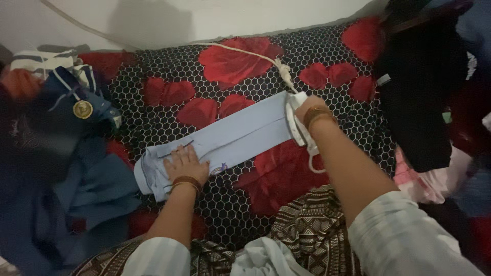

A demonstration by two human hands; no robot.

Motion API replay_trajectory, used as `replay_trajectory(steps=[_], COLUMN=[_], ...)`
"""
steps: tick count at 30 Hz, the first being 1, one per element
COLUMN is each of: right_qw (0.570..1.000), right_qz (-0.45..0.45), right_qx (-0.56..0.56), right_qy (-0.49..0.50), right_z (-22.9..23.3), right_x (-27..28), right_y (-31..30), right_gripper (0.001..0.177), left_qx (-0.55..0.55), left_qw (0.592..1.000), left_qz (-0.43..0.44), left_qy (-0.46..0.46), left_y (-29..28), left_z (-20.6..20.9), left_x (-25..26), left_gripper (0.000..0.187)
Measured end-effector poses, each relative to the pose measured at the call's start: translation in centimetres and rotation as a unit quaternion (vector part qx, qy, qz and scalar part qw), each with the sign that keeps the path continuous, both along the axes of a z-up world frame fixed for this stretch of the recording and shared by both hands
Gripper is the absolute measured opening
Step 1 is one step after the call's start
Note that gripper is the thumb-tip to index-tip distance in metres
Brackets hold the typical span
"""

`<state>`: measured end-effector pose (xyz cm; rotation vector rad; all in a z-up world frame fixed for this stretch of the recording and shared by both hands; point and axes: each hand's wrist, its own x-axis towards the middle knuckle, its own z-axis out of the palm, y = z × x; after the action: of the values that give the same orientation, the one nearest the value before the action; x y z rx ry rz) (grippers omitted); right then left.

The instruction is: The person irons a light blue shirt and a pair of blue pants on a bed. They fold the shirt, iron it, then unfold and iron the pants, smoothing and folding them as they go.

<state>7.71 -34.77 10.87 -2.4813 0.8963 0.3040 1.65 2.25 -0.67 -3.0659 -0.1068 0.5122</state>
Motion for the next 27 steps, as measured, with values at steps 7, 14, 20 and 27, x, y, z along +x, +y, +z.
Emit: replay_trajectory(steps=[7, 14, 20, 27], right_qw=[0.998, 0.996, 0.977, 0.962], right_qz=[0.018, 0.054, 0.051, 0.027], right_qx=[-0.056, 0.074, 0.110, -0.052], right_qy=[0.033, -0.015, -0.175, -0.267], right_z=[0.8, 1.8, 1.5, 1.8], right_x=[-0.7, -6.0, -6.8, -6.3], right_y=[-4.0, -5.6, -7.4, -9.6], right_gripper=[0.040, 0.033, 0.038, 0.036], left_qx=[-0.010, 0.008, -0.002, -0.024], left_qw=[1.000, 1.000, 0.988, 0.982], left_qz=[0.003, -0.010, 0.012, -0.140], left_qy=[-0.010, -0.008, -0.153, -0.124], left_y=[-0.1, -0.1, -2.1, -10.1], left_z=[-0.3, -0.3, -1.8, -0.4], left_x=[0.1, 0.4, 0.7, -0.6], left_gripper=[0.083, 0.084, 0.067, 0.072])
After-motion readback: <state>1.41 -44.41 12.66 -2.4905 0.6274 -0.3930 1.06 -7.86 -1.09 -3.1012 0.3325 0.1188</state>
